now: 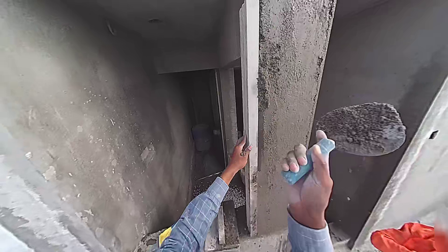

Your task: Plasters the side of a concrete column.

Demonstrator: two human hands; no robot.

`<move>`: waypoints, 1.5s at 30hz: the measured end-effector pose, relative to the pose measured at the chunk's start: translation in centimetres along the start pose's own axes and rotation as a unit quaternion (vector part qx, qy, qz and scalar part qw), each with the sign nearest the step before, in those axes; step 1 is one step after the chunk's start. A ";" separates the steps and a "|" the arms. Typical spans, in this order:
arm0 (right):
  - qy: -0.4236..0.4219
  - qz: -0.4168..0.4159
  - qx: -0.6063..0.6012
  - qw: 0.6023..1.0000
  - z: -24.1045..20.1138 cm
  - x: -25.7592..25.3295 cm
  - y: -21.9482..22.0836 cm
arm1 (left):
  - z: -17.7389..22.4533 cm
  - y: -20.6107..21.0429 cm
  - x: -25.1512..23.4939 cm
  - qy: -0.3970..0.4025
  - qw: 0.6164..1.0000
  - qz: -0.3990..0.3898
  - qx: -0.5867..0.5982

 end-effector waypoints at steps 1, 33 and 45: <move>-0.076 -0.008 0.052 0.996 -2.0 -1.1 1.2 | 0.0 0.0 0.0 0.001 1.000 0.000 -0.002; -0.041 -0.148 0.701 0.696 0.3 -13.5 -6.9 | -0.1 0.2 -0.1 -0.020 1.000 -0.008 -0.002; -0.137 -0.168 0.762 0.610 5.9 -16.8 -3.7 | -0.7 -0.1 -0.2 0.001 1.000 0.002 -0.004</move>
Point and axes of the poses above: each hand's wrist, its own x-axis away from the middle knuckle, its own y-axis out of the palm, z = x × y, the point moved 9 cm from there along -x, towards the middle knuckle, and after that the axes turned 1 degree about -y, right-handed, at the moved point
